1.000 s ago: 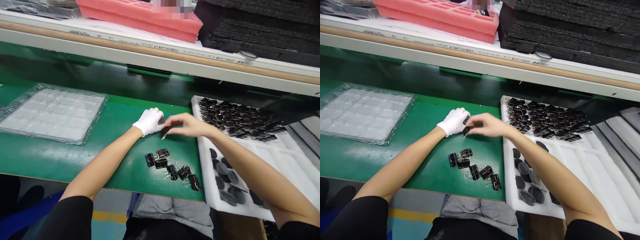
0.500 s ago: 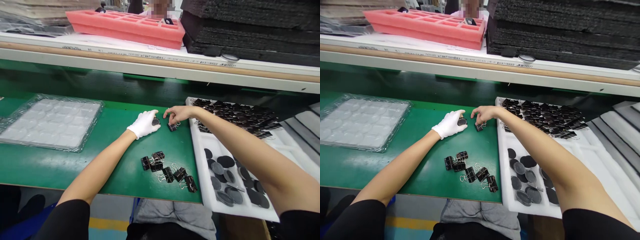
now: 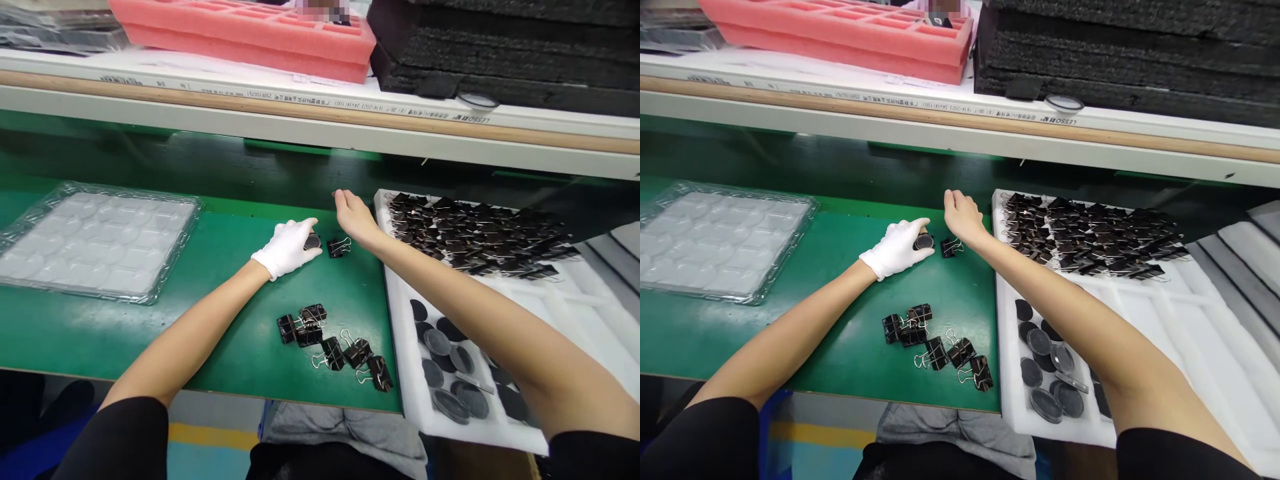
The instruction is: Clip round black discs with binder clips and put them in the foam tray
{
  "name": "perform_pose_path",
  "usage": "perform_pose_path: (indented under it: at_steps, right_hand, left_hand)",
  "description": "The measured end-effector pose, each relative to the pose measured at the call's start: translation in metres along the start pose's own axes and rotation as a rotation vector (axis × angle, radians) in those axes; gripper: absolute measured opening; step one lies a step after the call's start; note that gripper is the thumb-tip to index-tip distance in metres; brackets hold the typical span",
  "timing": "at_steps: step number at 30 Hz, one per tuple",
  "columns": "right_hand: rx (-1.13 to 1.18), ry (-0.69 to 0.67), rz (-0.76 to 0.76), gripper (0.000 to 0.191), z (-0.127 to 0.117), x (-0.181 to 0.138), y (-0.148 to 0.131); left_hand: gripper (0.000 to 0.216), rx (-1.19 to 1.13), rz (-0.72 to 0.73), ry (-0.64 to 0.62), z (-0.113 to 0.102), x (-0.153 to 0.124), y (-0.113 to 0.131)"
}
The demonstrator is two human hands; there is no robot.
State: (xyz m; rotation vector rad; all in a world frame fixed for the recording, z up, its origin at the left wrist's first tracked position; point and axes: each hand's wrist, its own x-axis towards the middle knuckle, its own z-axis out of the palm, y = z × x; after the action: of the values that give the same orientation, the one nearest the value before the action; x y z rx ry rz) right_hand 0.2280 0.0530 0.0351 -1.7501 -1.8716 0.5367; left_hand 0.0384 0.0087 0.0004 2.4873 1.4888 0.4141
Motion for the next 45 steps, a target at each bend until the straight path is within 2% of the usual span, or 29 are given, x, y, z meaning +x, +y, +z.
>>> perform_pose_path:
  at_steps: [2, 5, 8, 16, 21, 25, 30, 39, 45]
  right_hand:
    - [-0.084, 0.039, 0.035, 0.054, 0.011, -0.002, -0.004]
    - [-0.236, 0.065, -0.011, 0.055, 0.024, -0.004, -0.002]
    - [-0.282, 0.094, -0.012, 0.056, 0.031, -0.004, 0.004]
    - [-0.149, 0.119, 0.018, 0.057, 0.038, 0.000, 0.022]
    - [-0.036, 0.140, 0.087, 0.058, 0.042, 0.005, 0.034]
    - [-0.052, 0.148, 0.078, 0.059, 0.044, 0.007, 0.039]
    - [-0.047, 0.139, 0.076, 0.060, 0.044, 0.007, 0.040]
    - [-0.015, 0.147, 0.060, 0.057, 0.046, 0.008, 0.043]
    - [-0.036, 0.178, 0.063, 0.057, 0.030, -0.003, 0.021]
  left_hand:
    - [0.068, -0.015, 0.005, -0.005, -0.001, -0.002, 0.001]
    - [0.074, -0.025, 0.010, -0.004, -0.003, -0.005, 0.002]
    - [0.073, -0.032, 0.010, -0.014, -0.003, -0.007, 0.004]
    - [0.070, -0.055, -0.053, -0.022, 0.005, -0.009, 0.013]
    - [0.081, -0.096, -0.088, -0.024, 0.008, -0.010, 0.021]
    - [0.085, -0.170, -0.059, -0.010, 0.009, -0.006, 0.027]
    - [0.089, -0.265, -0.045, 0.022, 0.014, -0.004, 0.030]
    - [0.090, -0.228, -0.062, 0.007, 0.017, -0.002, 0.030]
    - [0.074, -0.053, -0.033, -0.009, 0.008, -0.001, 0.041]
